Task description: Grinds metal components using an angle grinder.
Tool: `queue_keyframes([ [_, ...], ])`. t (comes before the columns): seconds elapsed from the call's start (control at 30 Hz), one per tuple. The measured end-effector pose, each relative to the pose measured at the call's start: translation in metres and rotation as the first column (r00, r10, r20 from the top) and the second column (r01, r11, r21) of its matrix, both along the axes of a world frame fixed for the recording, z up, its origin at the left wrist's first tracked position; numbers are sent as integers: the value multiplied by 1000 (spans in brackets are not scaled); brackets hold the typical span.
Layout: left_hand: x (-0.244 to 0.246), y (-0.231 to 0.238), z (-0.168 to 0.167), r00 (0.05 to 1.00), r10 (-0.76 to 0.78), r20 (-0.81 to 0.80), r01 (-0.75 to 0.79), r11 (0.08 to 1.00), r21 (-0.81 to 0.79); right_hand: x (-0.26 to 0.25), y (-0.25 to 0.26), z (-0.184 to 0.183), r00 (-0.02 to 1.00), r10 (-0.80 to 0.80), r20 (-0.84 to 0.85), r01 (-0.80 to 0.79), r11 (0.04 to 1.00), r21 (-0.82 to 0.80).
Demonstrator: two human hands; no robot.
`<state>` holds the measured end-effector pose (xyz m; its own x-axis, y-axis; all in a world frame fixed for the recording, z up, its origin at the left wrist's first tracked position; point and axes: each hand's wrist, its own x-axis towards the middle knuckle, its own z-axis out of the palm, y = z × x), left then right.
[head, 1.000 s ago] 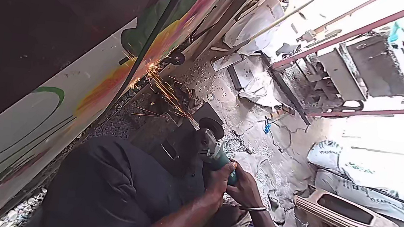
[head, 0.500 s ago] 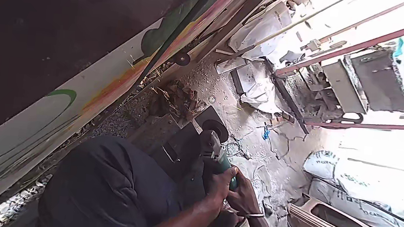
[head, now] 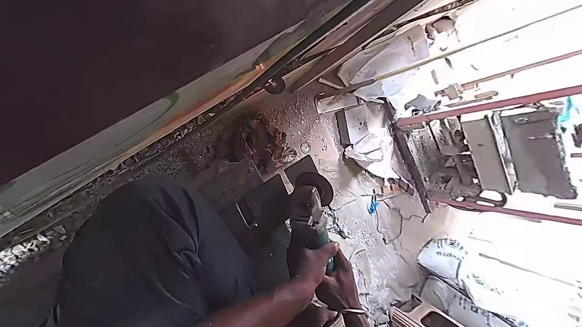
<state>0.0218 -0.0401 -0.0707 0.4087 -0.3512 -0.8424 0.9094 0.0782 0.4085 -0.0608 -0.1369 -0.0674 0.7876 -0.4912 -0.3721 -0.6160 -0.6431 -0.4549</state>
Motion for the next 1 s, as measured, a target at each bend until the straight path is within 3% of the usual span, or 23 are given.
queue_keyframes([
  [0.17,3,3,7,963,-242,116,230,967,110,8,1,13,995,-71,73,61,988,140],
  [0.27,8,4,11,945,-302,124,286,949,133,14,1,17,993,-86,76,70,979,194],
  [1.0,24,10,14,927,-368,69,361,928,95,24,-1,17,994,-106,14,101,972,212],
])
